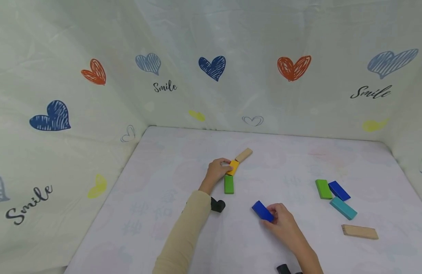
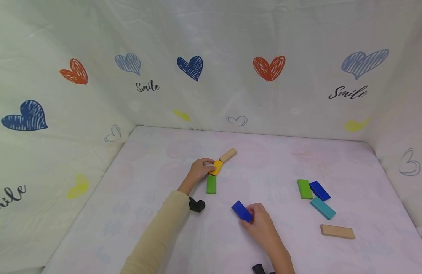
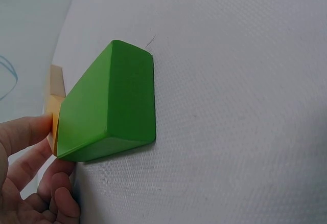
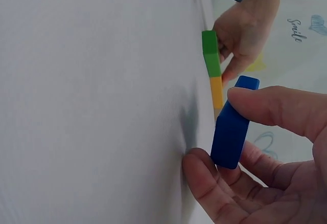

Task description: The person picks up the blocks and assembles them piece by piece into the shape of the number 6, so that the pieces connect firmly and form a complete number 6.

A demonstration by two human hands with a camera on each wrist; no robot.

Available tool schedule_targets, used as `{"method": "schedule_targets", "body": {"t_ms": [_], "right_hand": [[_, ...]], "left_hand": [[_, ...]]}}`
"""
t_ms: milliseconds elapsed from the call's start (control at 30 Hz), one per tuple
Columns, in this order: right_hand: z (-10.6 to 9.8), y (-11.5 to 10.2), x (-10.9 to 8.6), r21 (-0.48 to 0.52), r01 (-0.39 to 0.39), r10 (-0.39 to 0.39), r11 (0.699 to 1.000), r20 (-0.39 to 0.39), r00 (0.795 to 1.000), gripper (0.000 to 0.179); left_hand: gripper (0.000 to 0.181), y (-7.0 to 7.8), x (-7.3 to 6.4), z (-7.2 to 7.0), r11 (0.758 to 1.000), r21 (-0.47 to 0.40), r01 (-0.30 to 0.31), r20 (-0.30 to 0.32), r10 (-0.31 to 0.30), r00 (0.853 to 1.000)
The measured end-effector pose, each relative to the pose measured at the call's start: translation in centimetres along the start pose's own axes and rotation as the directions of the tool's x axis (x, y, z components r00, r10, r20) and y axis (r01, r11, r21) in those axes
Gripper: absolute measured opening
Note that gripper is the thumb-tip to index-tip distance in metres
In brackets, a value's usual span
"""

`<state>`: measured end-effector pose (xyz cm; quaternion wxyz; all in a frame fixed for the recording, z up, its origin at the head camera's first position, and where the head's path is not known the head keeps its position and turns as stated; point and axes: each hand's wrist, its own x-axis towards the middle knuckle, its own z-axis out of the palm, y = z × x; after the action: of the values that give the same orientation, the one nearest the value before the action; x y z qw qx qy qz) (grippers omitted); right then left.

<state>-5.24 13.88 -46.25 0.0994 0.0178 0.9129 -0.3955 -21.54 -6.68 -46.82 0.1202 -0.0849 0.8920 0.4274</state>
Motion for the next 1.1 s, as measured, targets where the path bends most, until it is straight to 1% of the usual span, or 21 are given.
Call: {"method": "schedule_targets", "body": {"t_ms": [200, 433, 633, 800, 1100], "right_hand": [[1.0, -1.0, 0.3, 0.014, 0.007, -0.007, 1.0, 0.011, 1.0, 0.037], [2.0, -1.8, 0.6, 0.014, 0.02, -0.02, 1.0, 0.005, 1.0, 0.036], [2.7, -2.5, 1.0, 0.018, 0.003, -0.003, 1.0, 0.011, 1.0, 0.037], [3.3, -3.0, 1.4, 0.045, -0.003, 0.002, 0.999, 0.026, 1.0, 0.036], [4.1, -3.6, 2.2, 0.019, 0.017, -0.017, 1.0, 0.027, 0.999, 0.036]], "left_hand": [[0.027, -0.2, 0.1, 0.1, 1.0, 0.003, -0.004, -0.005, 0.004, 1.0], [0.028, -0.3, 0.2, 0.1, 1.0, 0.01, -0.004, -0.006, 0.004, 1.0], [0.028, -0.2, 0.1, 0.1, 1.0, 0.01, -0.011, -0.009, 0.011, 1.0], [0.028, -0.2, 0.2, 0.2, 1.0, 0.006, -0.009, -0.011, 0.009, 1.0], [0.029, -0.4, 0.4, 0.3, 1.0, 0.009, -0.012, -0.008, 0.012, 1.0]]}}
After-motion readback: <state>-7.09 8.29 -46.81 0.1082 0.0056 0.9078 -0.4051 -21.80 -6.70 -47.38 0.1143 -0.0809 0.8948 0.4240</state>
